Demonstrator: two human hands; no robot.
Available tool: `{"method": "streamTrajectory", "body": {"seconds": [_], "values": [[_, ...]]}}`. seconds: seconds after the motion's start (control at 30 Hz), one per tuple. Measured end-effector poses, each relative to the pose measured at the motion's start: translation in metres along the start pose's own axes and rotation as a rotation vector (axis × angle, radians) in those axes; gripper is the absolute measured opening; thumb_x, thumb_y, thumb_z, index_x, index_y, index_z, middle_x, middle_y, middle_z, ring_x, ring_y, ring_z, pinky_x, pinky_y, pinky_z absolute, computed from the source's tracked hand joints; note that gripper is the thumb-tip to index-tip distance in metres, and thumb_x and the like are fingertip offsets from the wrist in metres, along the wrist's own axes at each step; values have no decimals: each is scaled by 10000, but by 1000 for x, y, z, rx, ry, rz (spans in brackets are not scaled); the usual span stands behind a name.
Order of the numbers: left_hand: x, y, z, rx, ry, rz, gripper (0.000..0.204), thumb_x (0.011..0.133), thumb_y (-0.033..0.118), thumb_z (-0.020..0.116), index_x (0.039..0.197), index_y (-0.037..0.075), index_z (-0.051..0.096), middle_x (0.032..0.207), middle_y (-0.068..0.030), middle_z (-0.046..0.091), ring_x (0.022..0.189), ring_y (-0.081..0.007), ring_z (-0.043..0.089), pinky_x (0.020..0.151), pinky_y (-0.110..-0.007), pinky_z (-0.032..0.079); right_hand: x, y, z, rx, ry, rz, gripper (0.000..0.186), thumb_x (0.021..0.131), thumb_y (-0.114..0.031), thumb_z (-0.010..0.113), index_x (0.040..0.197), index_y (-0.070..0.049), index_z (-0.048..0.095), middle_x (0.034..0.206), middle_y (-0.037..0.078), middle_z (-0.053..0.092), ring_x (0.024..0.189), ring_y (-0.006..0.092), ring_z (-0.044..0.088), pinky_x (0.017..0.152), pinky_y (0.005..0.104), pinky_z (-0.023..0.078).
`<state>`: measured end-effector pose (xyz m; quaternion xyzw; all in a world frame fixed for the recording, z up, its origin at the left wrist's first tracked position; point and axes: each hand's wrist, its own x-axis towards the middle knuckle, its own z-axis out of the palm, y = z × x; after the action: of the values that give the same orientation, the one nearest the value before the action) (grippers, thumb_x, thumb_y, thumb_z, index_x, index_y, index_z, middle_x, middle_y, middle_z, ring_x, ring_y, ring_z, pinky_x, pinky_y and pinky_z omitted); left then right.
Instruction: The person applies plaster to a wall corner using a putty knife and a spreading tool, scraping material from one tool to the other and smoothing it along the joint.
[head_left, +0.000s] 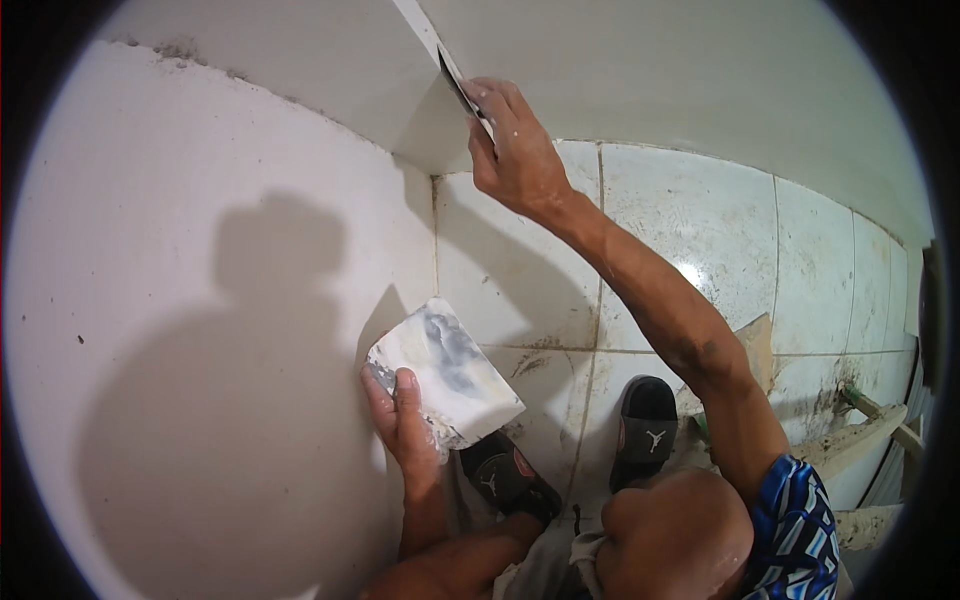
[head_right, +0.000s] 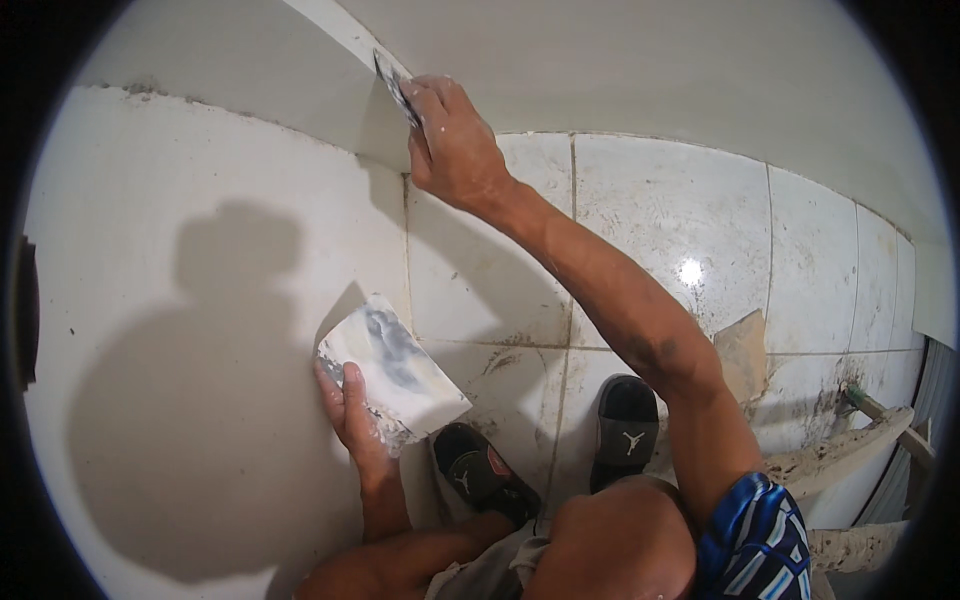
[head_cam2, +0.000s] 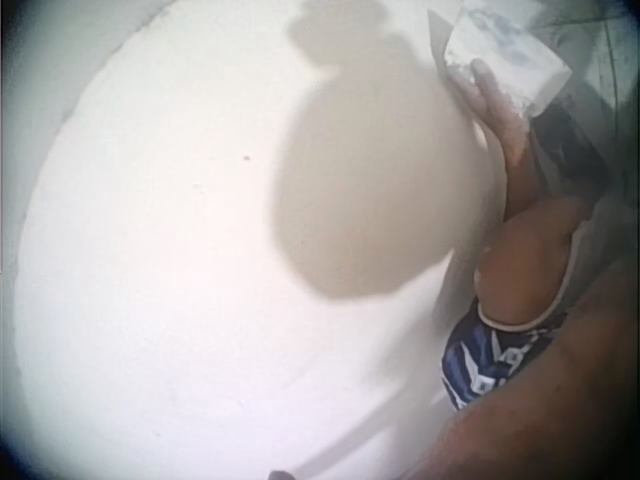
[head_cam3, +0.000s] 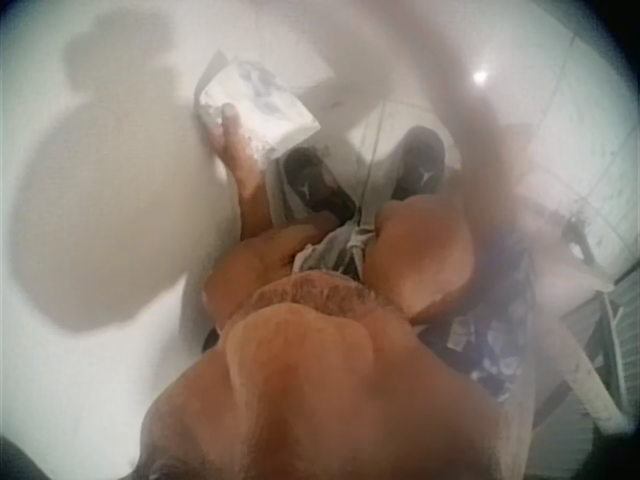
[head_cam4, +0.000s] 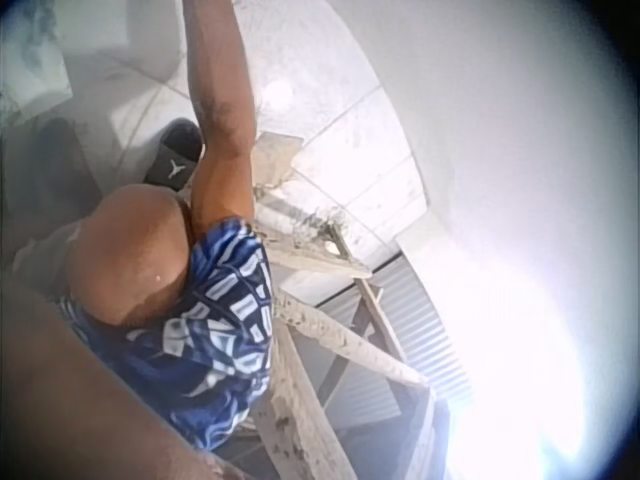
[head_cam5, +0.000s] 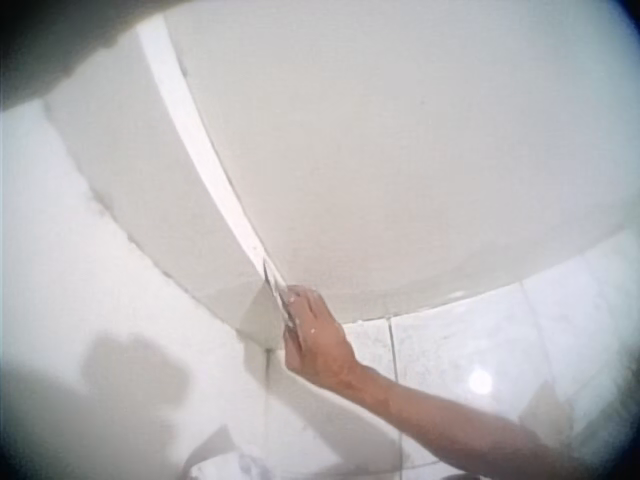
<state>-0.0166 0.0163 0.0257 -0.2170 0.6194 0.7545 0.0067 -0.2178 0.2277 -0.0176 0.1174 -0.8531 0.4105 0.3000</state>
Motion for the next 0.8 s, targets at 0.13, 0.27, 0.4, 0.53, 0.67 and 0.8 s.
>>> {"method": "streamTrajectory", "body": {"seconds": [0.13,0.27,0.4,0.53,0.67,0.8], "values": [[-1,1,-3,5,35,0,463,986,171,515,1365,-52,369,1266,-167,525,1141,-203,519,1015,-340,401,-23,-14,-24,103,-141,44,367,841,40,553,1207,9,540,1150,183,588,993,366,597,831,426,511],[-1,3,0,34,8,4,468,992,166,508,1375,-59,359,1268,-173,520,1144,-210,512,1018,-338,397,-38,3,-41,126,-171,329,299,882,32,520,1177,16,569,1161,190,598,976,379,605,836,428,502],[-1,2,1,17,11,13,461,996,170,503,1368,-64,364,1265,-172,521,1137,-209,513,1013,-337,399,-37,30,-26,85,-124,305,257,930,-9,514,1180,33,556,1068,207,608,872,330,609,785,352,491],[-1,2,-1,16,7,1,468,995,179,507,1367,-68,366,1262,-173,523,1140,-211,513,1010,-337,402,-34,39,2,75,-69,178,283,928,-3,504,1206,32,544,1112,218,595,943,372,600,825,380,492],[0,0,-1,15,13,-1,459,993,175,510,1358,-68,372,1254,-172,525,1138,-210,513,1006,-338,404,-44,32,19,92,-15,152,326,925,7,496,1249,19,528,1160,226,580,1021,411,578,861,401,490],[-1,3,1,12,52,2,460,992,175,511,1356,-68,373,1253,-172,524,1134,-210,513,1006,-335,401,-62,24,-8,155,-175,205,394,874,55,505,1263,-4,532,1203,207,559,1007,372,586,852,413,495]]}}
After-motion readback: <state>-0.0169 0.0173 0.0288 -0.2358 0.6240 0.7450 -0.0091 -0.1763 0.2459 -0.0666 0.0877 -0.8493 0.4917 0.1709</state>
